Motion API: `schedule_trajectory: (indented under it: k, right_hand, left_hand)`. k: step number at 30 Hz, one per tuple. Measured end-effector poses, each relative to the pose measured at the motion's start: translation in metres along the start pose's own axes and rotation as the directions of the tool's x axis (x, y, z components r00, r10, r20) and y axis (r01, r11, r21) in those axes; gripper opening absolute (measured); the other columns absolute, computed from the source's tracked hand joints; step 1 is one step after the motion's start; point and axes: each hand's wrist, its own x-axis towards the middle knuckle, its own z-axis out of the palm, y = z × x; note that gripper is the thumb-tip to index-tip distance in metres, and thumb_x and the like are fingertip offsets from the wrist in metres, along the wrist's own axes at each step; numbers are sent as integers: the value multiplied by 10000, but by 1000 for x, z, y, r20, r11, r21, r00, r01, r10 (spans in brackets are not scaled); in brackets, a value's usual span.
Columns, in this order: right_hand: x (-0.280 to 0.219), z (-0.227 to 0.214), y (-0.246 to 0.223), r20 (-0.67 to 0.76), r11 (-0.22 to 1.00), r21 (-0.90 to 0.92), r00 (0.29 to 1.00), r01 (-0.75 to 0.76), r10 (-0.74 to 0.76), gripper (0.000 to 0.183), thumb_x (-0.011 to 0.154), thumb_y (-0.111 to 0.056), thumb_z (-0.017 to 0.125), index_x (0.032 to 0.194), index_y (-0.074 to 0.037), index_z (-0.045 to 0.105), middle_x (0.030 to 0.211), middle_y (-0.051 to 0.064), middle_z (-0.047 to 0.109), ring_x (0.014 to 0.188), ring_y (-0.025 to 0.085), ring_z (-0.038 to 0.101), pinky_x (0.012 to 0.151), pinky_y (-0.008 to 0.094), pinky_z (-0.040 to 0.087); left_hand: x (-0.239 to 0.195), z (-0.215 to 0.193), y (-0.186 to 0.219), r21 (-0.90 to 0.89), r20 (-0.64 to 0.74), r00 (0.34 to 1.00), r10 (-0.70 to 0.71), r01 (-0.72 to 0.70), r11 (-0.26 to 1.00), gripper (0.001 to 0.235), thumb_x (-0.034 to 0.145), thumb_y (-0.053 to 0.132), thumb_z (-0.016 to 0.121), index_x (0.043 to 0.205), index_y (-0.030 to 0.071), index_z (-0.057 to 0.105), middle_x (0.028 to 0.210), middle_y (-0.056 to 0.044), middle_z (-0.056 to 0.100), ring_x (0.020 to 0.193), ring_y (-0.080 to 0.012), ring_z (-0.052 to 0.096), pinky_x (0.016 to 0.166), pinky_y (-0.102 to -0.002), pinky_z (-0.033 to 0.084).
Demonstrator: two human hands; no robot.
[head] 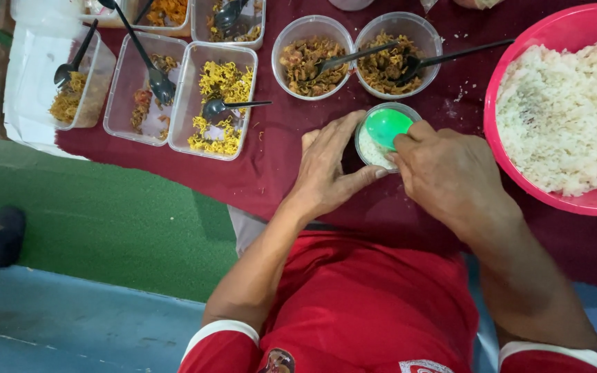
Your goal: Packing rice and side dishes into small plastic bags using a spoon and a small container as a mold
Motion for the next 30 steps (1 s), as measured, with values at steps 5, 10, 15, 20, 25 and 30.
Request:
schedule_trajectory:
  k: [5, 10, 15, 20, 25, 30]
  right_hand:
    - [1, 5, 4, 43, 1000, -20, 999, 11, -10, 178, 993, -333, 603, 844, -263, 672, 887, -47, 582, 650, 230, 653, 561, 368, 543]
    - [-1, 10, 4, 65, 1000, -11, 998, -11, 11, 183, 1011, -360, 593, 862, -282, 664, 914, -59, 597, 715, 215, 673, 608, 363, 559]
    - [-4, 23, 7, -15, 992, 121, 999, -30, 32, 144, 1009, -375, 648, 1020, -279, 756, 987, -28, 658, 783, 230, 708, 699, 353, 582]
    - [-10, 23, 4, -64, 934, 353, 994, -61, 89, 200, 1040, -376, 690, 1138, -227, 780, 1048, -18, 687, 892, 260, 729, 746, 358, 571]
    - [-22, 8, -15, -29, 782, 613, 986, -111, 162, 180, 969, -351, 775, 1104, -234, 801, 1010, -9, 730, 974, 293, 726, 789, 386, 566]
    - [-27, -9, -29, -23, 610, 784, 977, -115, 213, 137, 971, -230, 764, 1095, -198, 812, 988, -12, 740, 990, 274, 748, 783, 336, 564]
  left_hand:
    - [0, -1, 0, 4, -3, 1000, -1, 1, 1000, 867, 821, 484, 866, 1516, 139, 479, 1437, -90, 609, 1332, -275, 601, 1059, -403, 350]
    - [1, -1, 0, 7, -17, 1000, -3, 3, 1000, 853, 820, 488, 870, 1508, 149, 497, 1431, -75, 619, 1315, -257, 617, 1045, -395, 353]
    - [0, -1, -1, 22, -34, 999, -4, 5, 1000, 833, 836, 463, 859, 1511, 143, 490, 1436, -71, 612, 1323, -258, 609, 1040, -385, 354]
    - [-2, -2, 5, 70, -35, 999, 2, 1, 998, 898, 800, 466, 876, 1514, 105, 469, 1439, -109, 600, 1332, -286, 598, 1052, -400, 351]
    - [-1, -6, 13, 46, 5, 999, -48, 48, 998, 1050, 670, 457, 930, 1508, 41, 453, 1429, -210, 589, 1341, -381, 572, 1092, -442, 313]
    - [-3, -2, 4, 62, 4, 999, -49, 49, 997, 1188, 600, 477, 978, 1552, 69, 395, 1407, -170, 600, 1329, -318, 580, 1096, -418, 307]
